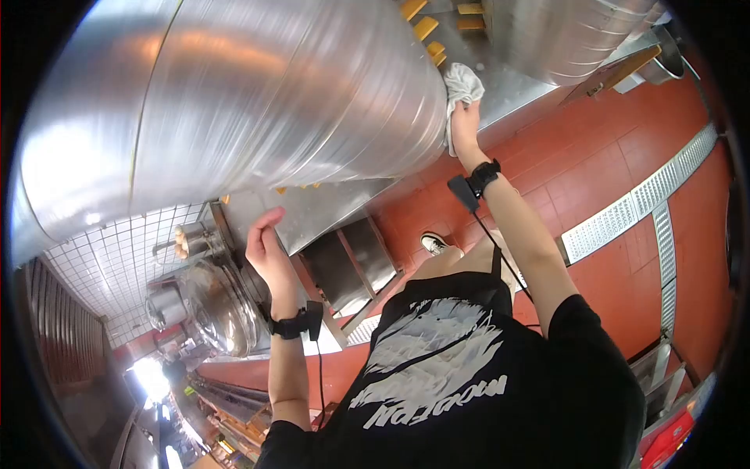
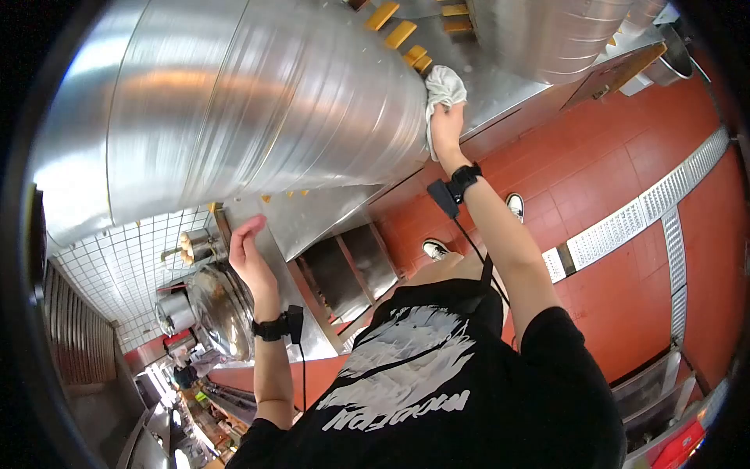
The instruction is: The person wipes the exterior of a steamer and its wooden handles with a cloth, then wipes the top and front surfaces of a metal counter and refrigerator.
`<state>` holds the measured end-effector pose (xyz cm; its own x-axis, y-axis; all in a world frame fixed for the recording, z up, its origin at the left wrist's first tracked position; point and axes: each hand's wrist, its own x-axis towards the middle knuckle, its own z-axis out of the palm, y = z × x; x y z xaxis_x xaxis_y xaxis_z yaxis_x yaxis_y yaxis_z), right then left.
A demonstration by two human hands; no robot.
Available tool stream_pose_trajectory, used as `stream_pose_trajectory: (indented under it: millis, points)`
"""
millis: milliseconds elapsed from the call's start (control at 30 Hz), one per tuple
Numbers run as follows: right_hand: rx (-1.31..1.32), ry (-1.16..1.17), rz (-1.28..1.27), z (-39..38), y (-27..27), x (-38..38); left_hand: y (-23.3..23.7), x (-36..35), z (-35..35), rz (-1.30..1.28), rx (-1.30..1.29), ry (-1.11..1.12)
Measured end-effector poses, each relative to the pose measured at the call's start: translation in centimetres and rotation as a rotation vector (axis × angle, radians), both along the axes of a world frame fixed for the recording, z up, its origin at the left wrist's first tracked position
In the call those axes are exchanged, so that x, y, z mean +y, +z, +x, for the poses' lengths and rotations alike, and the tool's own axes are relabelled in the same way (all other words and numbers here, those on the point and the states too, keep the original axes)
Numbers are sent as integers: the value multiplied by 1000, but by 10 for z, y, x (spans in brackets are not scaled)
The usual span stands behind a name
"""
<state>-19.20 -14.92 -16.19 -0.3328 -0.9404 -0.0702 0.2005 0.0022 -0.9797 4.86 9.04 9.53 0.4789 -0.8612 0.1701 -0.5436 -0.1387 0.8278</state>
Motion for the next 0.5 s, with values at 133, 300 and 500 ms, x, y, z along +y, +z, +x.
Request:
stream_pose_trajectory:
  millis: [133,300,500]
  points:
    - [14,-194,9,27,14,56,-35,-10,55,-40,-71,28]
    - [119,-432,87,101,0,135,-61,-34,74,17,-115,-167]
    - [-1105,-92,492,166,77,169,-66,-58,73,-22,-386,-330]
